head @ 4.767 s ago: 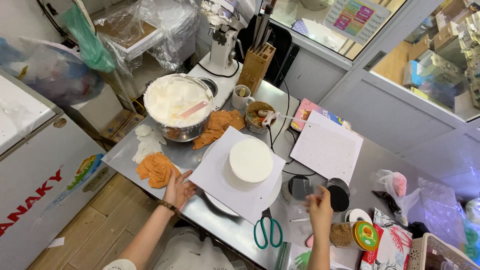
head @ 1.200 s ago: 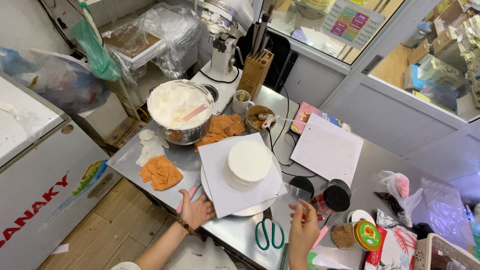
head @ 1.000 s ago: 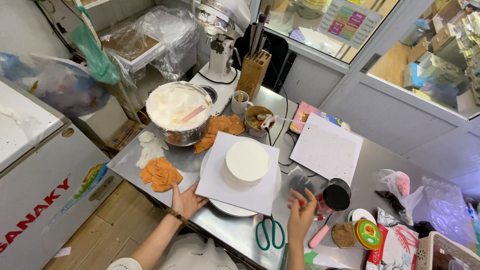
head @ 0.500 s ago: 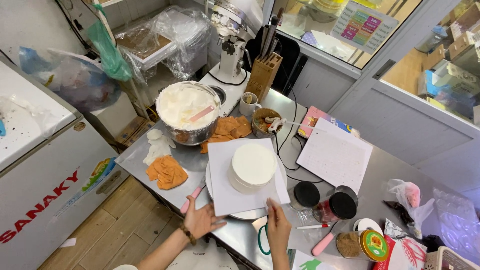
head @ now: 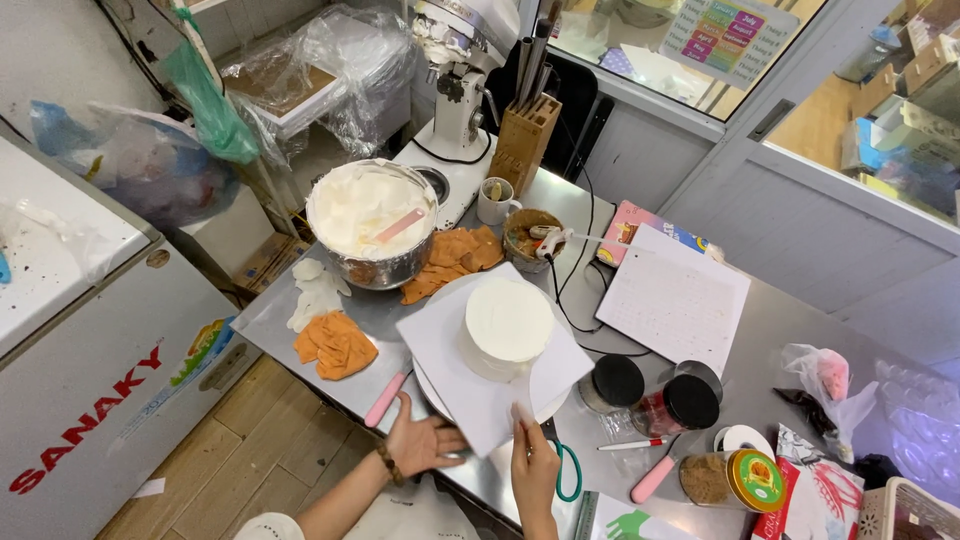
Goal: The person frosts a round cake on a turntable, using a spatula to spread and smooth white cream over the top and sides. They rotate the cake board while smoothing, wipe the table with an orange cloth, then open a chest freezer and reach inside.
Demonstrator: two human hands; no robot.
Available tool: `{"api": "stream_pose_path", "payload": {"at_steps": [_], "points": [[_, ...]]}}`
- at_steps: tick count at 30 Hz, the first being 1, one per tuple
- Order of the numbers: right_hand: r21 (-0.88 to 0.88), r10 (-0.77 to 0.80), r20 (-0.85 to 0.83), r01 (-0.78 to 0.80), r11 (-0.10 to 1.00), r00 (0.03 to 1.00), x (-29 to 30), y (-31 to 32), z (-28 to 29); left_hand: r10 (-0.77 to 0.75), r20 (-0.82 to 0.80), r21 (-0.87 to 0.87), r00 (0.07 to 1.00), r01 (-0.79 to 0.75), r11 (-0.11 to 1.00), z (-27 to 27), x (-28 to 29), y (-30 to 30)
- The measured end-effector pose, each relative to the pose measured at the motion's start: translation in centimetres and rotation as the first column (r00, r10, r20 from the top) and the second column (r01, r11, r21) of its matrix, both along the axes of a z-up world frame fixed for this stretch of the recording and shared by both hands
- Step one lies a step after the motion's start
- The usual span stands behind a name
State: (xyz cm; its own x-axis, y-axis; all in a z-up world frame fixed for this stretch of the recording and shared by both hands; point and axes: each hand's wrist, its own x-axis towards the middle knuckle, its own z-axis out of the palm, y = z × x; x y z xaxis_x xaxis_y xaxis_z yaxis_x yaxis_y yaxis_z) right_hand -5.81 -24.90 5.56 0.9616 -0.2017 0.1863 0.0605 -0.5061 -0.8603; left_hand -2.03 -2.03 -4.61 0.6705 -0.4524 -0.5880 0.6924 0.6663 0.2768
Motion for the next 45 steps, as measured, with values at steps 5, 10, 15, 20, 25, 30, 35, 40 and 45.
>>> {"api": "stream_pose_path", "payload": {"at_steps": [5, 10, 15, 20, 25, 30, 35, 40, 45], "points": [[-0.038, -0.025, -0.067, 0.022, 0.999, 0.997, 0.3, 0.7, -0.6, 0.05, -0.02, -0.082, 0.999, -0.052, 0.995, 2.4, 1.5, 1.7], [-0.037, -0.012, -0.014, 0.012, 0.999, 1.0, 0.8, 1.1, -1.6, 0.134, 0.081, 0.02, 0.988, -0.137, 0.99, 2.1, 2.3, 1.5], [-0.043, -0.016, -0.027, 0.015, 0.999, 1.0, 0.8, 1.5, -1.6, -0.058, 0.058, -0.184, 0.997, 0.068, 0.981, 0.8, 1.1, -0.6], [-0.027, -0.01, 0.015, 0.01, 1.0, 1.0, 0.4, 1.6, -1.5, 0.148, 0.083, -0.121, 0.985, -0.138, 0.983, -0.4, 3.6, 3.4], [-0.041, 0.006, 0.119, -0.001, 0.999, 0.993, -0.1, 1.5, -3.7, 0.113, 0.021, 0.029, 0.993, -0.113, 0.993, 3.2, 2.1, 1.1], [-0.046, -0.021, -0.015, 0.02, 0.999, 1.0, 0.0, 1.8, -2.3, -0.019, -0.064, -0.085, 0.998, 0.014, 0.996, 2.2, 1.0, -0.2], [-0.023, 0.018, 0.155, -0.014, 1.0, 0.988, -0.2, 1.9, -2.1, 0.157, 0.117, 0.063, 0.981, -0.166, 0.984, 2.9, 3.3, 3.0], [-0.037, 0.002, 0.039, 0.0, 0.999, 0.999, 0.0, 2.0, -2.6, -0.063, 0.078, 0.032, 0.995, 0.061, 0.998, 2.4, 0.7, -0.5], [-0.024, 0.015, 0.051, -0.014, 1.0, 0.999, 0.3, 2.6, -2.0, 0.0, 0.029, -0.024, 1.0, 0.001, 1.0, 0.5, 2.2, 1.8]]}}
